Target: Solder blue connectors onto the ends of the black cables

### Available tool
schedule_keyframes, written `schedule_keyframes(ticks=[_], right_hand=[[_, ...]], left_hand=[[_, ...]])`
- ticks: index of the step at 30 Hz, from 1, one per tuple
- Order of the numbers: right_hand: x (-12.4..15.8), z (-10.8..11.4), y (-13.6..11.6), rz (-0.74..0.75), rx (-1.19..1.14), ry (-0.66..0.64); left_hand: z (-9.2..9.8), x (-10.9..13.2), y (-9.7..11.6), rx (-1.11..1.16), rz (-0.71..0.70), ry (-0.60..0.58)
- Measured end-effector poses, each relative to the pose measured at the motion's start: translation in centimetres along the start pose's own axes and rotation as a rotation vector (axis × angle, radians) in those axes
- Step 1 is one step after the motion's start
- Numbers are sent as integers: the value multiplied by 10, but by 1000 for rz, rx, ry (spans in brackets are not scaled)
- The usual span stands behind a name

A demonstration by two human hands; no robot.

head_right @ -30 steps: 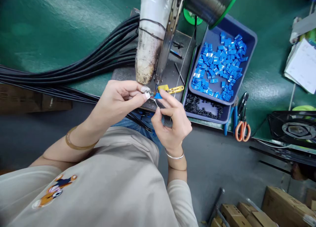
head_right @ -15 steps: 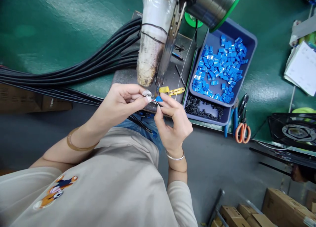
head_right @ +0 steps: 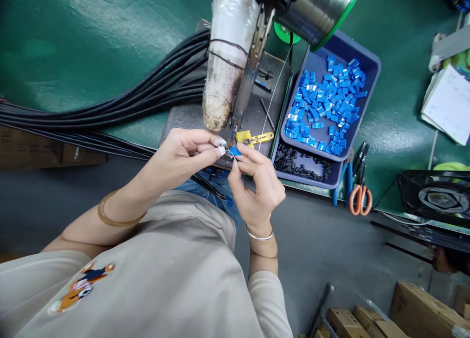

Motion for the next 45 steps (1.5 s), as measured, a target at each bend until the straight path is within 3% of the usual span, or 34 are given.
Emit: schedule_keyframes(ticks=[11,22,29,32,35,37,40,42,43,45], right_hand=[[-2,3,-8,32,7,57],[5,0,-3,73,73,-7],[3,16,4,-102,66,40],[4,22,-7,-41,167,76],[8,12,-16,4,205,-2],[12,4,-10,-86,144,-58],[20,-8,10,-346,-116,-159],[22,-11,17,-436,-272,-177],[21,-8,18,-435,-306,-130],[17,8,16,-354,-330,83]], left_hand=[[0,2,9,-15,-68,-26],[-4,1,2,-32,-3,-78],[-7,8,-1,37,52,-86],[-7,12,2,-55,-11,-65],[-8,16,6,-160,-103,-42],[-8,19,7,-189,-135,-32],[-8,22,5,-187,-141,-31],[-7,24,6,-182,-155,-9],[-6,24,7,-180,-167,12],[-4,25,8,-173,-185,61]])
Point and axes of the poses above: each hand's wrist, its own x-axis away from the middle knuckle, its own z-axis out of the back of the hand, y = z × x, the point moved 7 cm from there along -x, towards the middle knuckle, and after that the axes turned 1 degree about -z, right-handed, at the moved point
